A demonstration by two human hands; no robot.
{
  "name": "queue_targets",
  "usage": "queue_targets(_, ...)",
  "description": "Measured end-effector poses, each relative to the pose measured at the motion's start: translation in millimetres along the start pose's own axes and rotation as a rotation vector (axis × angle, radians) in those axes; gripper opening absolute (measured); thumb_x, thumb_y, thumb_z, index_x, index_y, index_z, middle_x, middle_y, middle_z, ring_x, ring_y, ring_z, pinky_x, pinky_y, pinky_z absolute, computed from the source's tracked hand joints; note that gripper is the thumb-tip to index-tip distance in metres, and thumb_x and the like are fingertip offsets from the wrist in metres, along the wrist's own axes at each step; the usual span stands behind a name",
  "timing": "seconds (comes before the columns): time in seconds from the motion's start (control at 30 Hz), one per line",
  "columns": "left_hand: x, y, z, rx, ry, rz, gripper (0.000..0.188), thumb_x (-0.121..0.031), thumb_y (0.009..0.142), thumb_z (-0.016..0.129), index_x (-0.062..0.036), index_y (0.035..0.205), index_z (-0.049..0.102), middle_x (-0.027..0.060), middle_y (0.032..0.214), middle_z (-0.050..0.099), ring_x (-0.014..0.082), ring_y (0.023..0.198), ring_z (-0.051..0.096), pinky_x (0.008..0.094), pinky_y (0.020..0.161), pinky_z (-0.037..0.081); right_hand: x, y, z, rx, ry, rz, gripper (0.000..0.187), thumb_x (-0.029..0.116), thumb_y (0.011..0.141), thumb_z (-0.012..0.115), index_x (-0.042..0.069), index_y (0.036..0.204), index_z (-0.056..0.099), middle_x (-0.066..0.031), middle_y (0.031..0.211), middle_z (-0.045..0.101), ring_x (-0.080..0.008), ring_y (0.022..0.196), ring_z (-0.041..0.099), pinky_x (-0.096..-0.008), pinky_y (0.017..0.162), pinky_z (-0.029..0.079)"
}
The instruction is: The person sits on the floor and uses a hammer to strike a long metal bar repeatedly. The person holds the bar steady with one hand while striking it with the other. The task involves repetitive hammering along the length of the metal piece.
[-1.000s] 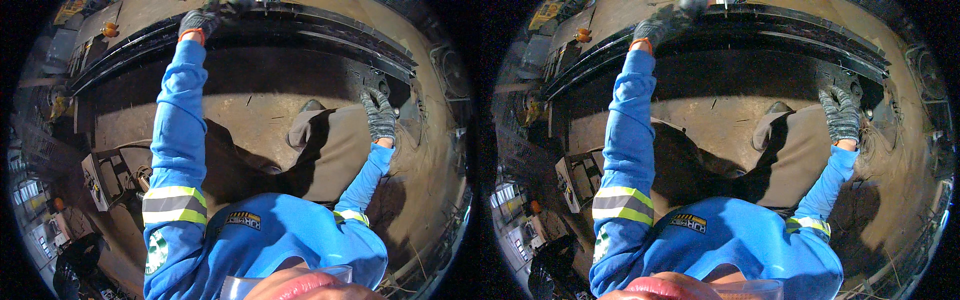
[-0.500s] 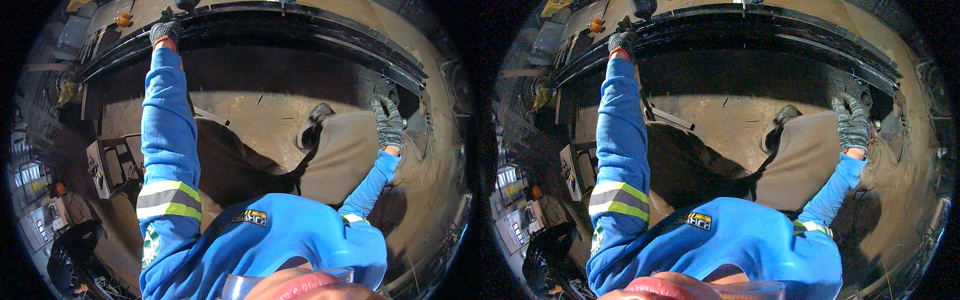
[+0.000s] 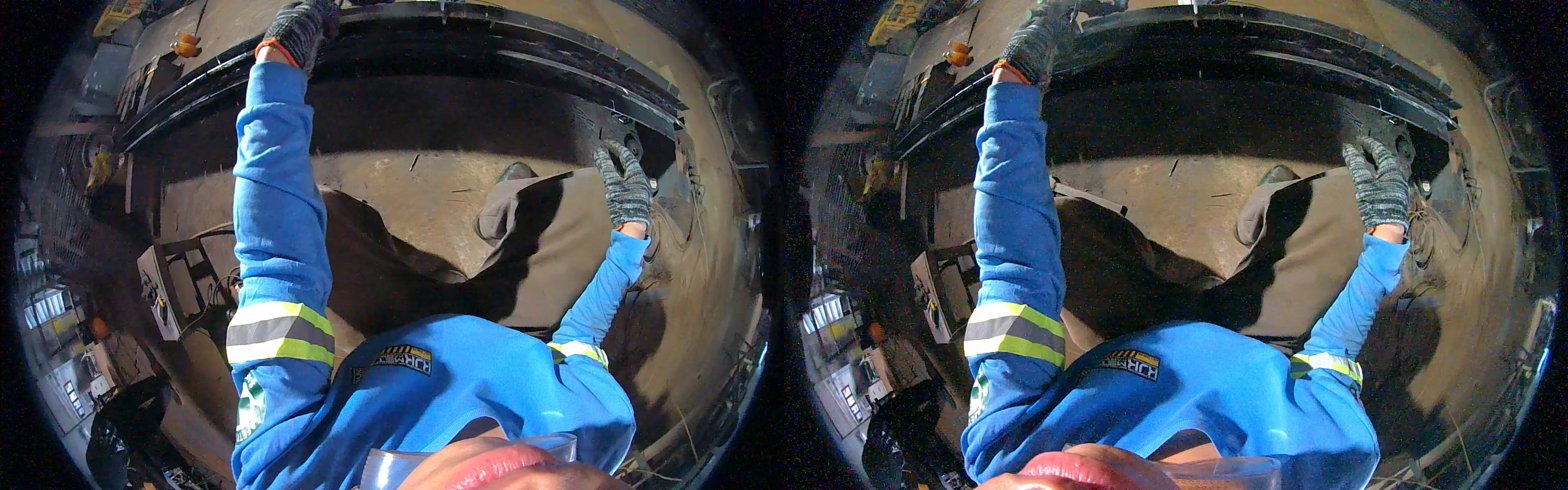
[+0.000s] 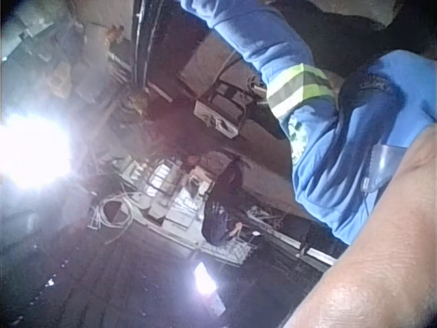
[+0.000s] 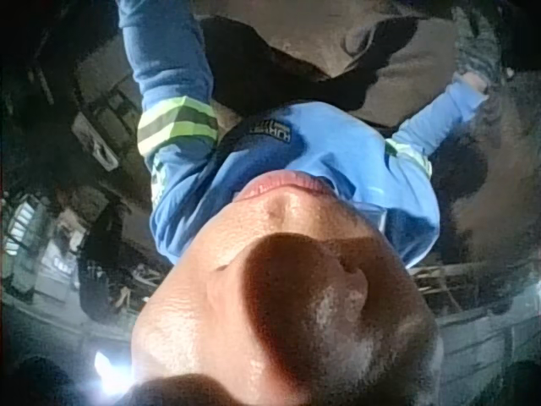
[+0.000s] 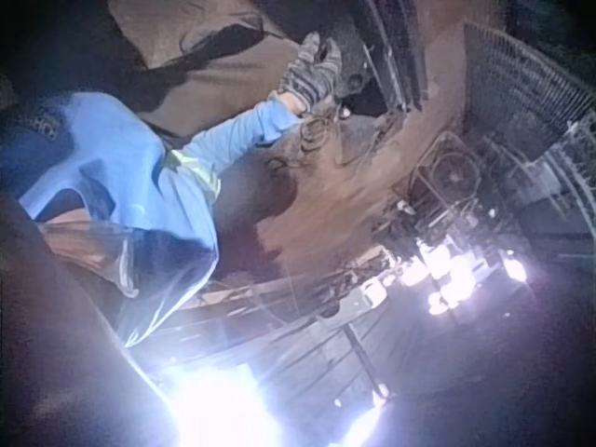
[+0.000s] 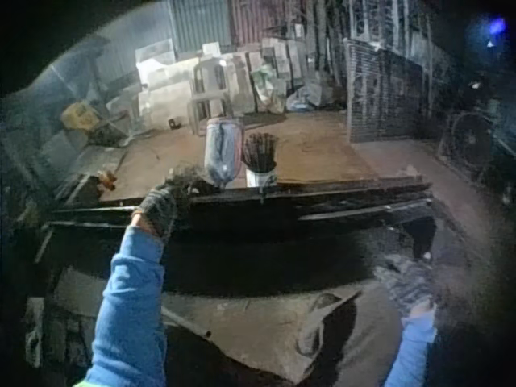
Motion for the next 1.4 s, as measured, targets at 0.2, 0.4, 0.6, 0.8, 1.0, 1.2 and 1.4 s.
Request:
queue_targets(0.2, -2, 9, 2, -0.023, -0.03, 0.007, 0.036, -0.03, 0.086, 0.046, -0.016, 0.118, 0.056, 0.0125, 0.118, 0.055, 0.0272, 0.108, 0.053, 0.0344, 0.09, 0.042, -5, 1, 1, 0.008, 0.015, 0.021, 0.033, 0.021, 0.084, 0.06, 0.004, 0.113, 0.057, -0.0115, 0.11, 0.06, -0.0206, 0.102, 0.055, -0.0303, 0.092, 0.04)
queue_targets(0.4, 34, 9, 8, -0.004, -0.041, -0.096, 0.036, -0.03, 0.086, 0.046, -0.0157, 0.117, 0.056, 0.0124, 0.117, 0.056, 0.0269, 0.107, 0.053, 0.0345, 0.089, 0.043, -11, 8, 6, -0.001, 0.047, -0.064, 0.033, 0.022, 0.082, 0.062, 0.003, 0.108, 0.059, -0.0145, 0.109, 0.06, -0.026, 0.102, 0.055, -0.0343, 0.091, 0.041)
queue_targets(0.6, 114, -5, 30, 0.037, -0.056, -0.346, 0.035, -0.029, 0.086, 0.046, -0.0153, 0.117, 0.056, 0.0123, 0.116, 0.056, 0.0267, 0.105, 0.054, 0.0346, 0.087, 0.043, -17, 4, 9, 0.011, 0.184, 0.036, 0.033, 0.02, 0.08, 0.064, 0.003, 0.108, 0.06, -0.0146, 0.11, 0.059, -0.0253, 0.104, 0.054, -0.0346, 0.092, 0.04)
queue_targets(0.8, 172, -33, 38, 0.046, -0.063, -0.542, 0.035, -0.028, 0.086, 0.045, -0.015, 0.116, 0.056, 0.0122, 0.115, 0.057, 0.0265, 0.104, 0.055, 0.0347, 0.086, 0.043, -10, 3, 5, -0.001, -0.081, -0.017, 0.032, 0.026, 0.084, 0.058, 0.012, 0.112, 0.059, -0.0047, 0.111, 0.061, -0.0212, 0.107, 0.053, -0.0371, 0.101, 0.026)
queue_targets(1.0, 194, -48, 37, 0.042, -0.063, -0.606, 0.035, -0.027, 0.086, 0.045, -0.0146, 0.116, 0.056, 0.0121, 0.114, 0.057, 0.0263, 0.102, 0.055, 0.0348, 0.085, 0.044, 5, -1, 2, 0.01, 0.1, 0.048, 0.031, 0.013, 0.08, 0.064, 0.002, 0.108, 0.06, -0.0111, 0.11, 0.06, -0.0196, 0.102, 0.055, -0.0315, 0.091, 0.041)
queue_targets(1.2, 187, -44, 32, 0.037, -0.062, -0.581, 0.034, -0.026, 0.085, 0.045, -0.0143, 0.115, 0.056, 0.012, 0.113, 0.058, 0.0261, 0.101, 0.056, 0.0348, 0.083, 0.044, 5, -1, 0, 0.004, 0.063, 0.079, 0.032, 0.016, 0.081, 0.063, 0.004, 0.11, 0.059, -0.0099, 0.11, 0.061, -0.0196, 0.102, 0.055, -0.0318, 0.092, 0.039)
queue_targets(1.4, 165, -34, 32, 0.044, -0.052, -0.516, 0.034, -0.025, 0.085, 0.045, -0.0139, 0.115, 0.057, 0.0119, 0.113, 0.058, 0.0258, 0.1, 0.056, 0.0349, 0.082, 0.045, -12, 6, 7, -0.005, -0.034, -0.012, 0.032, 0.019, 0.082, 0.061, 0.006, 0.112, 0.059, -0.0091, 0.11, 0.061, -0.0209, 0.103, 0.055, -0.0325, 0.094, 0.038)
Point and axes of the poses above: each hand's wrist, its own y-axis towards the middle knuckle, its own z-axis out of the palm, x = y × z, the point moved 9 cm from there along y, towards the middle knuckle
